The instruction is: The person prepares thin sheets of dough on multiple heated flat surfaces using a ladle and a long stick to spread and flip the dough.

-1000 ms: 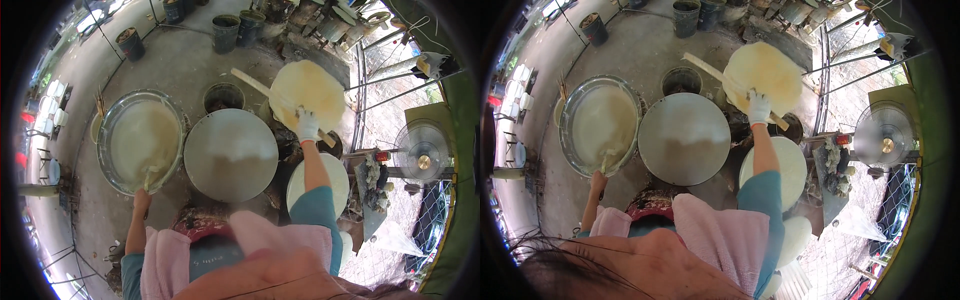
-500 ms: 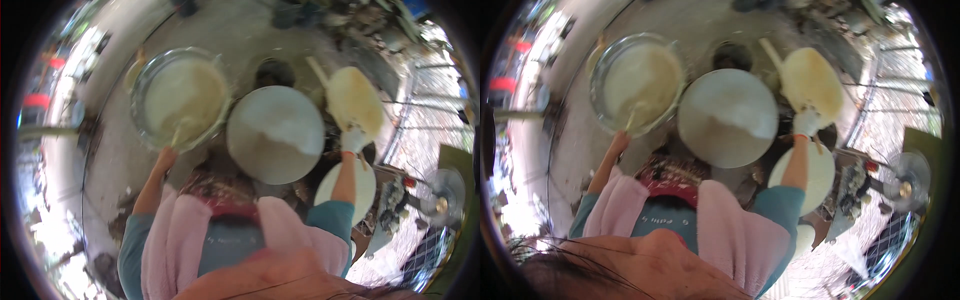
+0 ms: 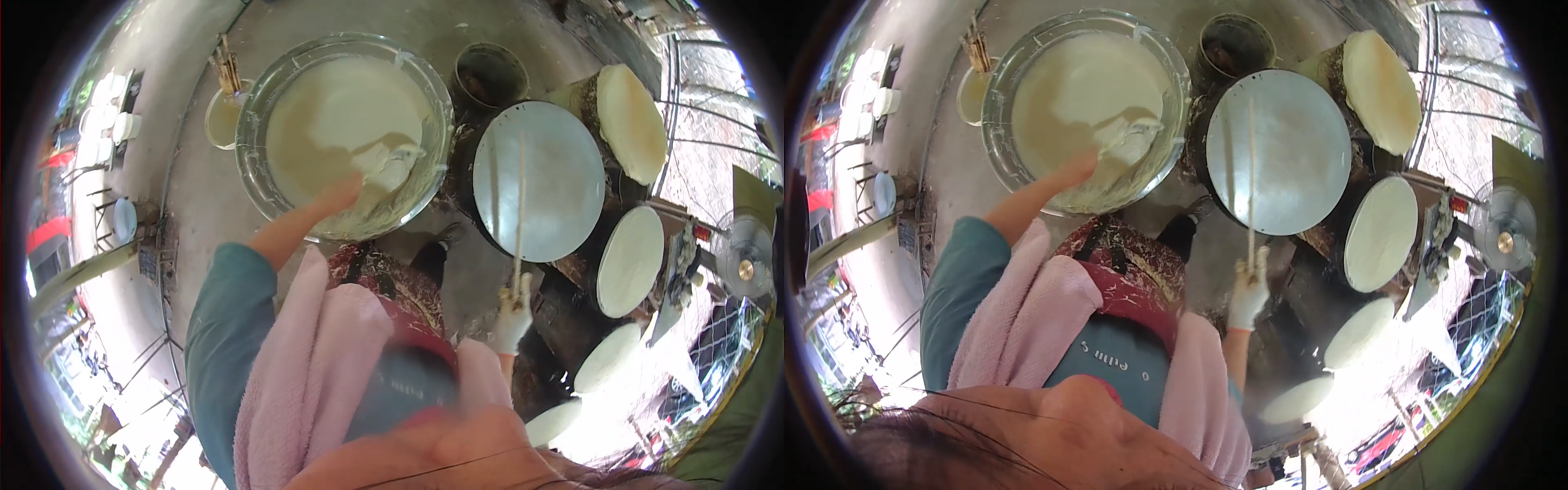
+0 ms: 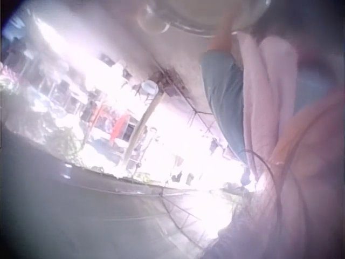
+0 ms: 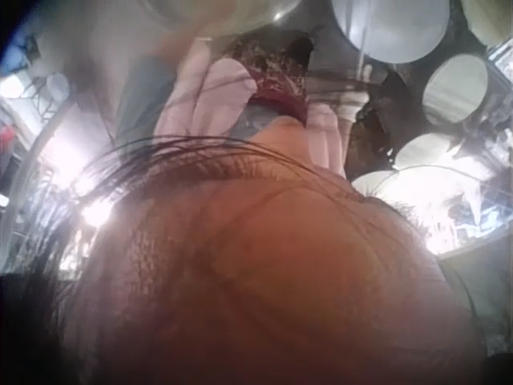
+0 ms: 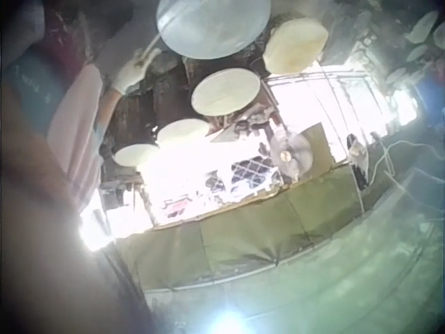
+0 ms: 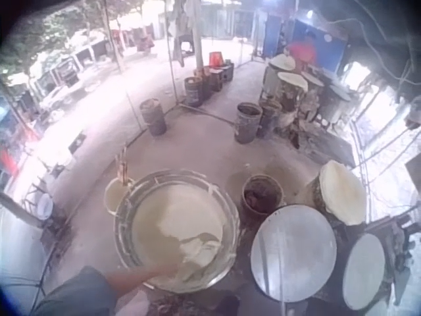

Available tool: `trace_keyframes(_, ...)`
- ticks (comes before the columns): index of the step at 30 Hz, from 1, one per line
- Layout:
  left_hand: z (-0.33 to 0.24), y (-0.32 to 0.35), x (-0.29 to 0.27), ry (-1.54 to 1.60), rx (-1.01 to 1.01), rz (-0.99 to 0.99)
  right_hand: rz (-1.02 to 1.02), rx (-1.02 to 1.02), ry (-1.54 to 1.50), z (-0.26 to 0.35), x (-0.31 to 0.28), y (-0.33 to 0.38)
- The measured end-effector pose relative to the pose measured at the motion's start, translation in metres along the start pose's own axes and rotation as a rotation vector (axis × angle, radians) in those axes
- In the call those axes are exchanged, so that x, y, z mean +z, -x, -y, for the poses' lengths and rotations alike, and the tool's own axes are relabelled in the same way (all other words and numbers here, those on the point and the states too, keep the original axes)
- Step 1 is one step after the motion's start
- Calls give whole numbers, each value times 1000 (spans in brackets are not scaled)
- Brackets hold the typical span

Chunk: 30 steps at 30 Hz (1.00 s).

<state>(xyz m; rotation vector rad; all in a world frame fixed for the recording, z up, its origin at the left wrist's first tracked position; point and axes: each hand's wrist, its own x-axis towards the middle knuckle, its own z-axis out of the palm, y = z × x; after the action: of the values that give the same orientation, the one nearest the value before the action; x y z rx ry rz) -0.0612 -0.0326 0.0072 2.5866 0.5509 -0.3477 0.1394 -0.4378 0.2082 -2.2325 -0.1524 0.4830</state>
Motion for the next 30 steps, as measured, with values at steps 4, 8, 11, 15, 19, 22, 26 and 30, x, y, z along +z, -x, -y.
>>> trace_keyframes(4,-6,-37,-51,19,98,60,32,161,-99,-14,35,77)
trace_keyframes(8,62,-28,15,52,162,212,32,214,-271,-18,55,110)
trace_keyframes(11,63,6,19,7,289,412,128,279,-365,-2,66,127)
trace_keyframes(15,18,81,-3,1348,-450,561,181,325,-274,-11,85,169)
trace_keyframes(19,-40,125,-5,1848,-555,697,515,394,54,-83,102,213)
trace_keyframes(22,-103,154,-21,2233,-484,422,678,422,-69,-142,118,244)
trace_keyframes(26,-142,181,-32,2707,-293,335,687,407,-150,-123,93,253)
trace_keyframes(30,-159,206,-108,2905,-338,421,681,365,-59,-111,76,249)
